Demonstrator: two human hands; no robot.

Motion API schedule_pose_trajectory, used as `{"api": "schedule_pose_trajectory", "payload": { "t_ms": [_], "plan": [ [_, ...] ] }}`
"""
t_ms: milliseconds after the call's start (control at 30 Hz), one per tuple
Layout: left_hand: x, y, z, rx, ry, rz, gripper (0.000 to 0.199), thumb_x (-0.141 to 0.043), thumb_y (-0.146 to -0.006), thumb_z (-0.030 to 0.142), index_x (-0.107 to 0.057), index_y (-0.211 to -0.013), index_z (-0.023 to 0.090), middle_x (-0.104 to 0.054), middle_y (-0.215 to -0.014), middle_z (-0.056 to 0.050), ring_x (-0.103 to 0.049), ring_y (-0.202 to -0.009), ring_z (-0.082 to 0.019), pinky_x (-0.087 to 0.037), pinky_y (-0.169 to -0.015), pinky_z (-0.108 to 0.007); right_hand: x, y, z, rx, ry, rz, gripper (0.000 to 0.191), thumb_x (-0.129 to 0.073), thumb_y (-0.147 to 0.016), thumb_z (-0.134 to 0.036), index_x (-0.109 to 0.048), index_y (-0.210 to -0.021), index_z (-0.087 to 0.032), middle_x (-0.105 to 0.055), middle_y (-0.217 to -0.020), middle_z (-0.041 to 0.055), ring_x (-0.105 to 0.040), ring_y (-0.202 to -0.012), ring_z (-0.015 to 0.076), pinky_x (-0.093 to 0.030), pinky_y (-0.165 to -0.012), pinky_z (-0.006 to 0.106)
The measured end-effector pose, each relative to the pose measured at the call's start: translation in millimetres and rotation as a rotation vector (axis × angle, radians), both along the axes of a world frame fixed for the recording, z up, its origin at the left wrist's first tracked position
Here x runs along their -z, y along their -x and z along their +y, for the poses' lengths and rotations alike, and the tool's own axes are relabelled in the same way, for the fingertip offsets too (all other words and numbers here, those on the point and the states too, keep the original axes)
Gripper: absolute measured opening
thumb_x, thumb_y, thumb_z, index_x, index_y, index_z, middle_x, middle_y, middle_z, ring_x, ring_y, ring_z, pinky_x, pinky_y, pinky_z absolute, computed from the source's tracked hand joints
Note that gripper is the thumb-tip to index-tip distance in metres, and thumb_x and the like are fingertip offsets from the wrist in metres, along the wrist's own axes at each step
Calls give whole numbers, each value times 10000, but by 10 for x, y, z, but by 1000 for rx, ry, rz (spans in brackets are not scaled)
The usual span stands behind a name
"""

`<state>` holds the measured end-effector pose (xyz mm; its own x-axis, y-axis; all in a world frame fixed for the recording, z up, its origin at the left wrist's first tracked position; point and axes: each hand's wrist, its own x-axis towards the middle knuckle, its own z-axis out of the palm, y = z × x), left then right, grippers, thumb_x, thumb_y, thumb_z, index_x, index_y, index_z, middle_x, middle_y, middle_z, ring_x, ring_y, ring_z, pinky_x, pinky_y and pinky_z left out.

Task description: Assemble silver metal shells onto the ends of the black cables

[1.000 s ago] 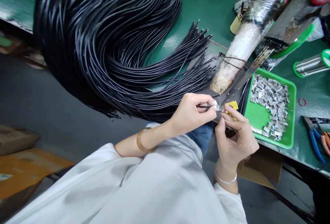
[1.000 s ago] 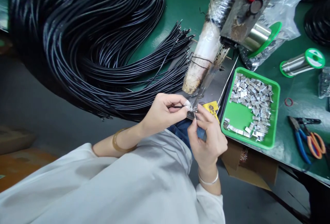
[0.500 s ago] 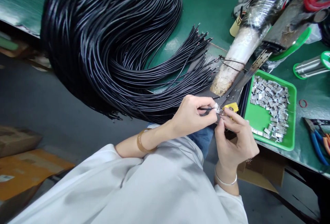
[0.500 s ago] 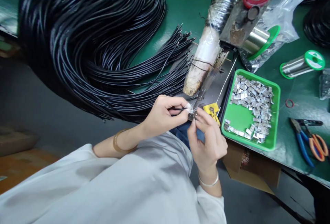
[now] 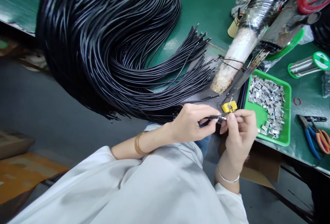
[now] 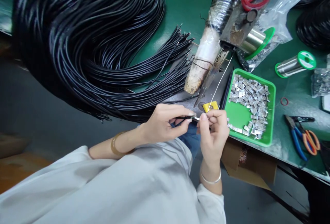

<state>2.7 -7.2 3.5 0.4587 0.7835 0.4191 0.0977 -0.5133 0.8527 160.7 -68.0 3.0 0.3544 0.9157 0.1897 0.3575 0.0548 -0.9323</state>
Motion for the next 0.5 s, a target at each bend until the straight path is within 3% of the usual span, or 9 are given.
{"api": "schedule_pose_trajectory", "payload": {
  "t_ms": [100,167,233,333,433,500],
  "plan": [
    [-11,41,52,87,352,-103,96,-617,-813,175,-681,-763,122,-543,-589,28,-409,-505,-59,-342,-487,-192,31,5,23,12,-116,-119,105,-644,-949,-280,-562,-937,-216,-653,-808,-30,-676,-668,103,-560,-596,209],
    [-14,56,95,201,605,-143,177,-627,-847,250,-679,-756,107,-510,-571,26,-415,-509,-64,-331,-478,-195,66,-5,33,24,-252,-320,72,-666,-926,-218,-597,-945,-211,-696,-894,5,-718,-822,132,-596,-701,244],
    [-10,54,124,260,741,-165,233,-647,-856,310,-708,-801,91,-489,-568,26,-400,-516,-66,-310,-474,-200,94,-27,31,12,-362,-538,83,-684,-904,-167,-633,-950,-213,-736,-919,17,-739,-891,149,-610,-768,267],
    [2,21,135,205,762,-193,219,-686,-823,305,-723,-817,90,-407,-555,52,-320,-522,-55,-252,-476,-203,99,-59,5,104,-402,-635,110,-716,-881,-149,-679,-962,-214,-748,-821,-10,-738,-698,131,-600,-652,237],
    [8,-20,133,133,731,-207,179,-687,-798,255,-655,-697,111,-328,-536,74,-266,-517,-47,-209,-477,-207,63,-57,-20,310,-510,-389,122,-711,-892,-194,-685,-1012,-203,-654,-658,-61,-601,-441,88,-492,-434,204],
    [11,-40,138,105,702,-215,183,-671,-794,229,-613,-655,126,-303,-532,80,-248,-512,-45,-194,-477,-211,42,-32,-23,364,-579,-246,164,-680,-916,-209,-658,-1077,-201,-626,-626,-77,-561,-394,85,-450,-373,197]
  ]
}}
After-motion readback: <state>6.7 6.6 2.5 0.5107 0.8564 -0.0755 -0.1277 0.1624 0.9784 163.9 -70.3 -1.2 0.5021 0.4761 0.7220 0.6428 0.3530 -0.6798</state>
